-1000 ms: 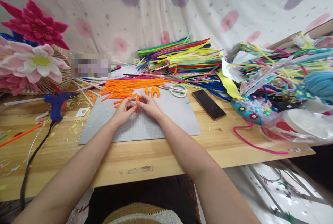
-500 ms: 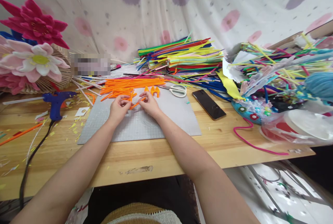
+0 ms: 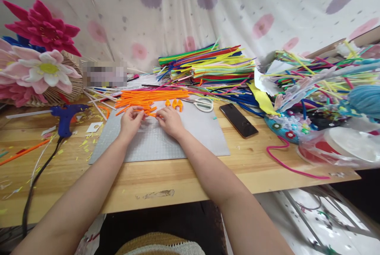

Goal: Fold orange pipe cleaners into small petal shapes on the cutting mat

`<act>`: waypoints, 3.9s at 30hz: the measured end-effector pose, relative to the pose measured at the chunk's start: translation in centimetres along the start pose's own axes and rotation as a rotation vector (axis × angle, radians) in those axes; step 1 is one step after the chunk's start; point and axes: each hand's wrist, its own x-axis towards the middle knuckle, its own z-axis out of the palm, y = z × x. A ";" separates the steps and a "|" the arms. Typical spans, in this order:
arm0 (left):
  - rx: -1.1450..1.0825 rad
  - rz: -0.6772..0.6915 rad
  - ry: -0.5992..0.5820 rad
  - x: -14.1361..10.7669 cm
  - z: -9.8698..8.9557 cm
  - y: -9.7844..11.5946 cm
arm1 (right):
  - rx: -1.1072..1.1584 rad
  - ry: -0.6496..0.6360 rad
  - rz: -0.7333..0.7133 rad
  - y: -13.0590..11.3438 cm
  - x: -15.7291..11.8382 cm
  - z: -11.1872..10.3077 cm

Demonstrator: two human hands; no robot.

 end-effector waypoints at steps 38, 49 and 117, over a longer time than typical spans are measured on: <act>-0.060 -0.067 -0.434 -0.6 1.2 0.4 | 0.865 -0.167 0.348 0.8 0.5 0.2; -0.194 -0.174 -0.357 -0.7 1.2 0.6 | 0.923 -0.112 0.377 0.5 0.4 0.1; -0.774 -0.456 -0.274 0.2 0.3 1.9 | 0.015 -0.253 0.100 -1.2 0.1 0.9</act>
